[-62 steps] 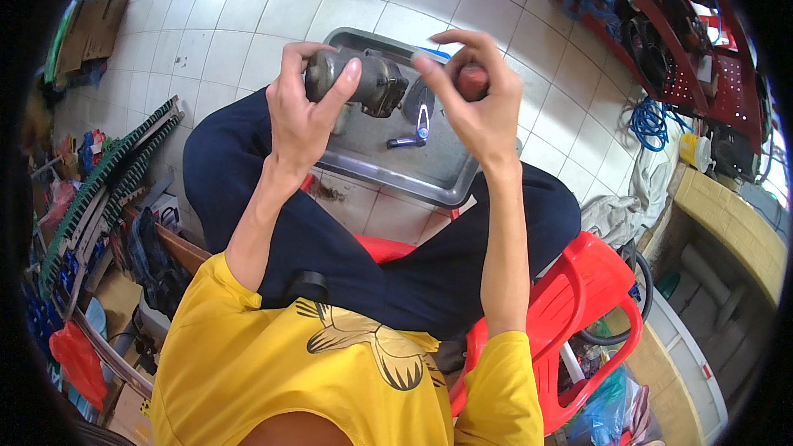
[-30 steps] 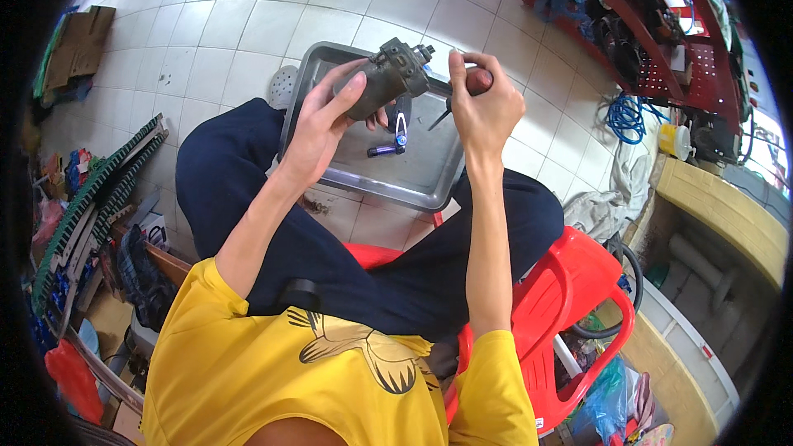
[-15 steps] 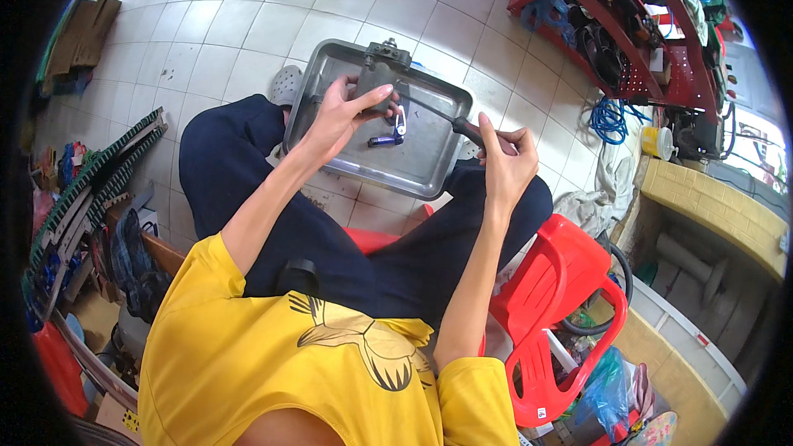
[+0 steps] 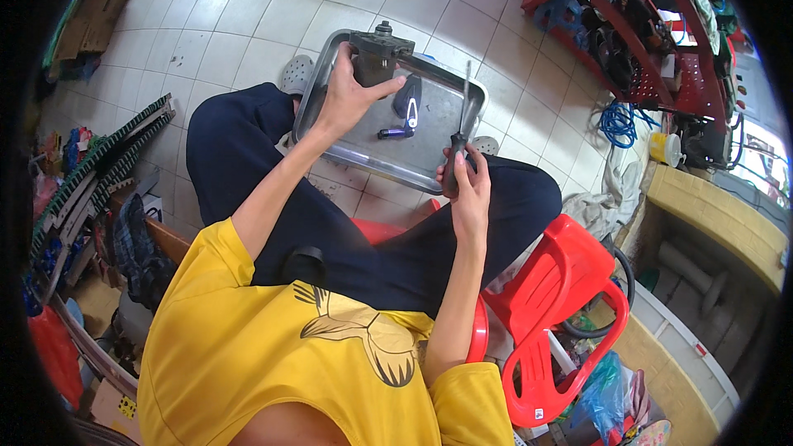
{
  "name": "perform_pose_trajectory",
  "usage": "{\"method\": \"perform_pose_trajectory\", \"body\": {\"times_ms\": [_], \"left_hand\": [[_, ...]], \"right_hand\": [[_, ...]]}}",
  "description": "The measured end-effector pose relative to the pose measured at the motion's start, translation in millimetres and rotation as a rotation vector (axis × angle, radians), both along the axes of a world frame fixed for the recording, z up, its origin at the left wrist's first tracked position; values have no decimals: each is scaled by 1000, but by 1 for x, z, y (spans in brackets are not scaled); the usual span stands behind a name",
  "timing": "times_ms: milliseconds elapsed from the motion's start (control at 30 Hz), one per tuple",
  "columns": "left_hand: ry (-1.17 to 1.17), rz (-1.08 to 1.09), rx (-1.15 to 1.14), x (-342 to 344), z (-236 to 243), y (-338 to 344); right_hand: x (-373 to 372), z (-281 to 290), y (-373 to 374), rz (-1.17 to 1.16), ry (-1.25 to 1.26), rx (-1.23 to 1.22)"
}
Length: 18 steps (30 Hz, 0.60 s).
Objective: The person uses a screwdriver to work on a small mechanical component inside a metal tray. They hold the component by hand, turning it over several times to access and adjust different sides using the tool.
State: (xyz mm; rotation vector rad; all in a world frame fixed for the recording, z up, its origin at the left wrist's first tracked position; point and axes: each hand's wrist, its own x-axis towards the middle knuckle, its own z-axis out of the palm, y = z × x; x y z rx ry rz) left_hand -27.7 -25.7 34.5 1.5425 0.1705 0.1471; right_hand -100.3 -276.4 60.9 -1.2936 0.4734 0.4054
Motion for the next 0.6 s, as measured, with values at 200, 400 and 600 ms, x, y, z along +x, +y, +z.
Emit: {"method": "perform_pose_trajectory", "body": {"times_ms": [200, 400, 600], "left_hand": [[23, -5, -48, -3, -10, -8], [152, 10, -105, -4, -22, -13], [242, 53, -231, -11, -19, -10]], "right_hand": [[-16, -9, 7, 133, -82, 12], [-9, -18, 14, 118, -42, -38], [-5, -38, 6, 50, -26, -111]]}}
